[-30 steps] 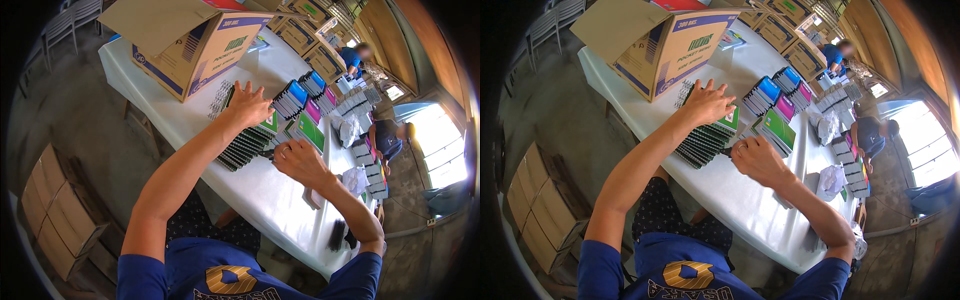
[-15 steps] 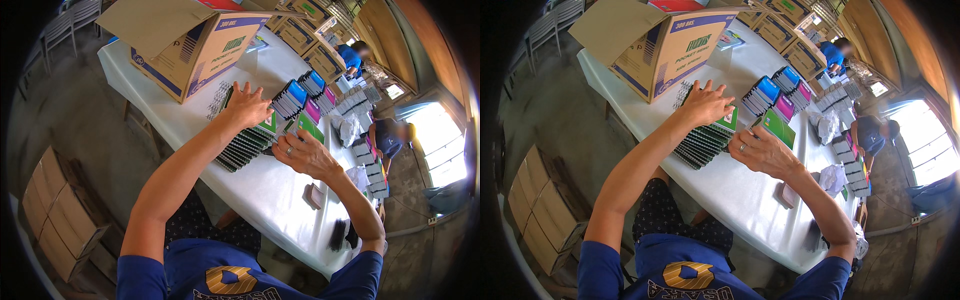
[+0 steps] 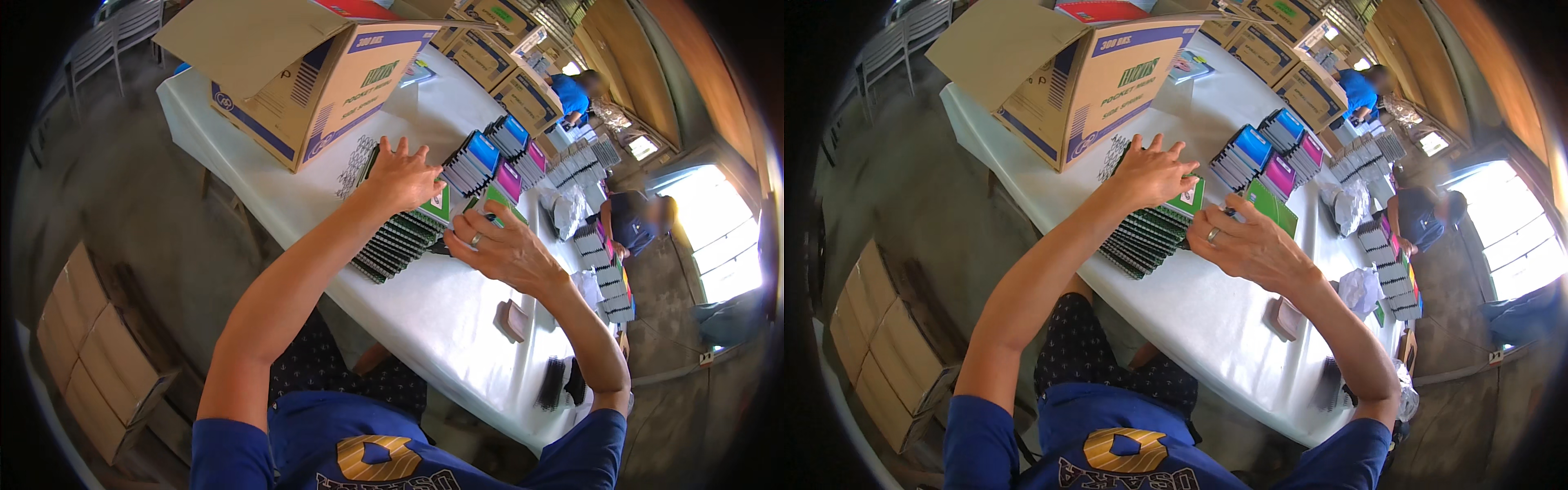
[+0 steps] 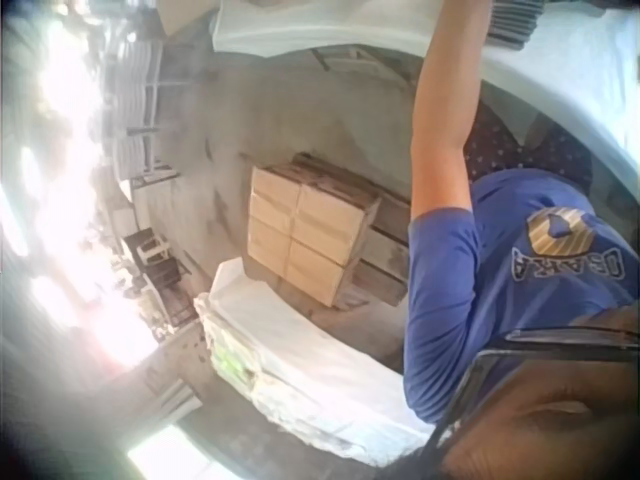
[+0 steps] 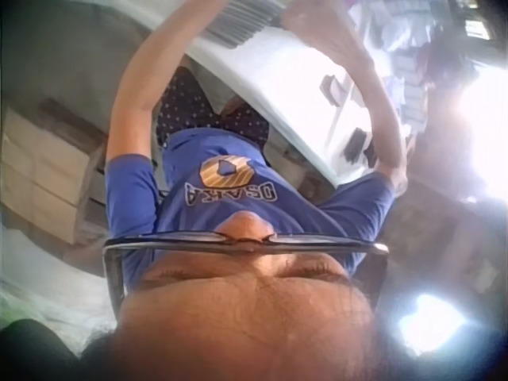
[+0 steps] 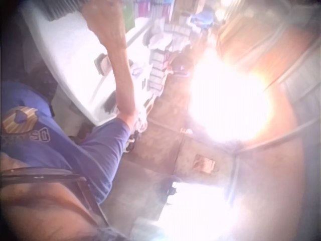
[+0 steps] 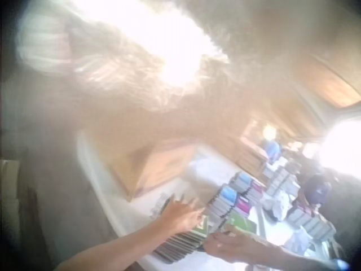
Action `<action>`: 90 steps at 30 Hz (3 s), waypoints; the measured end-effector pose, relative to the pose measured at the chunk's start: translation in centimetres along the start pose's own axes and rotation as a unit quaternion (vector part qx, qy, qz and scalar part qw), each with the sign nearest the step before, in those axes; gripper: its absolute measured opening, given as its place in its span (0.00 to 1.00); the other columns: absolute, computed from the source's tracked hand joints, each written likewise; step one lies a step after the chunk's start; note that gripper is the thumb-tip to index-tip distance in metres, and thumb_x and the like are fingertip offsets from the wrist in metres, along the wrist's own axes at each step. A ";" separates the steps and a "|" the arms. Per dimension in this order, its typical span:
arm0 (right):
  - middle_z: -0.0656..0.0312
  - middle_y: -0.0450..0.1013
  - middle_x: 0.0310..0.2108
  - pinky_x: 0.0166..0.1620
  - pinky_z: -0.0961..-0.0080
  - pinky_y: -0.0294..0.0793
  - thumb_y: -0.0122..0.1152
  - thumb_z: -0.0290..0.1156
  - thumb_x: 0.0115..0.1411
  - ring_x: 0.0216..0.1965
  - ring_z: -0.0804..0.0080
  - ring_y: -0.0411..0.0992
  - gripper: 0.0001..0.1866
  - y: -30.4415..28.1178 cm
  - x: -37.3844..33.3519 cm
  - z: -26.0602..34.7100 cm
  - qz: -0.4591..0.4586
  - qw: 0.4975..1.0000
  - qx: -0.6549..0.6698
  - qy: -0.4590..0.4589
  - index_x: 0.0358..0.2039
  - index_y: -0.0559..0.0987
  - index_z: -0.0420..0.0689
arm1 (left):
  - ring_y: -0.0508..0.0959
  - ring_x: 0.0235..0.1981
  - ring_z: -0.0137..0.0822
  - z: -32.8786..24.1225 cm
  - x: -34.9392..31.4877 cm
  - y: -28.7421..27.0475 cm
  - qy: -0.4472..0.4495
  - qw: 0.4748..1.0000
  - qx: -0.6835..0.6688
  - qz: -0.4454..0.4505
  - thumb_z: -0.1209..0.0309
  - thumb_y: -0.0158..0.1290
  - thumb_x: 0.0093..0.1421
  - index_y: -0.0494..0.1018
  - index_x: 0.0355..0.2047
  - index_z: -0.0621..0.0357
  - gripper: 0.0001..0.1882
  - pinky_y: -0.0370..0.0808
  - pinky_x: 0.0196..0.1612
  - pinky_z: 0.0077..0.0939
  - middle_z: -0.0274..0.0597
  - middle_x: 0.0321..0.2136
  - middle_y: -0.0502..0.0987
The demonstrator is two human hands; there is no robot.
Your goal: The person aligns stacks of notebooks on a table, trims the wire of the spiral binding with pliers, and places the notebooks into a cardboard box.
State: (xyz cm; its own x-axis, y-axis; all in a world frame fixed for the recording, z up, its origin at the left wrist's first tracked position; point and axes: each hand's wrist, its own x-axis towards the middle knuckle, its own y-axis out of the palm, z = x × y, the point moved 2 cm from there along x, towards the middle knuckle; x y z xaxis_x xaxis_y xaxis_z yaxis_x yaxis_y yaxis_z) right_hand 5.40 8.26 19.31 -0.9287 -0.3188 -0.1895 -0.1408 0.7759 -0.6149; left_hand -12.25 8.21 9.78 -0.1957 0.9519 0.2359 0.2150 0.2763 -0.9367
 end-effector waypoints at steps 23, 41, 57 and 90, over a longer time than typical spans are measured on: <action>0.70 0.68 0.41 0.52 0.72 0.67 0.62 0.32 0.50 0.47 0.75 0.66 0.17 0.8 -1.5 -0.2 -0.037 0.999 -0.015 -0.021 0.42 0.73 0.50 | 0.58 0.65 0.56 -0.3 0.0 -0.2 -0.002 1.000 -0.001 0.010 0.47 0.36 0.68 0.68 0.60 0.38 0.26 0.50 0.64 0.64 0.46 0.64 0.61; 0.64 0.72 0.39 0.51 0.71 0.66 0.60 0.30 0.50 0.46 0.73 0.70 0.13 -0.2 -0.9 0.6 0.046 0.991 0.059 0.113 0.39 0.76 0.45 | 0.59 0.64 0.55 -0.1 0.1 0.1 -0.001 1.000 0.009 0.005 0.48 0.36 0.68 0.69 0.60 0.38 0.25 0.53 0.63 0.61 0.45 0.63 0.62; 0.68 0.71 0.38 0.47 0.75 0.68 0.63 0.32 0.49 0.44 0.73 0.69 0.15 0.6 -1.5 1.5 0.069 0.996 -0.003 0.064 0.39 0.76 0.47 | 0.58 0.65 0.56 0.0 0.2 -0.1 -0.002 1.000 0.011 0.026 0.47 0.35 0.68 0.68 0.60 0.36 0.25 0.51 0.64 0.61 0.45 0.64 0.60; 0.55 0.69 0.43 0.45 0.67 0.66 0.63 0.48 0.56 0.45 0.62 0.68 0.24 4.8 -10.3 9.5 0.147 0.871 0.277 0.377 0.45 0.74 0.44 | 0.60 0.64 0.55 -0.7 -0.1 -0.5 0.033 0.999 0.039 0.017 0.49 0.36 0.68 0.66 0.61 0.39 0.25 0.56 0.62 0.59 0.46 0.63 0.61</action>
State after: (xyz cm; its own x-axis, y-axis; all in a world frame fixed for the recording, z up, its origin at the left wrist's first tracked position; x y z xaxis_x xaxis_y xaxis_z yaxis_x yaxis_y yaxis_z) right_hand 17.56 10.07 11.02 -0.8875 0.4600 0.0265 0.1352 0.3151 -0.9394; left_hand -11.64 8.08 10.38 -0.1255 0.9681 0.2170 0.1459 0.2344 -0.9611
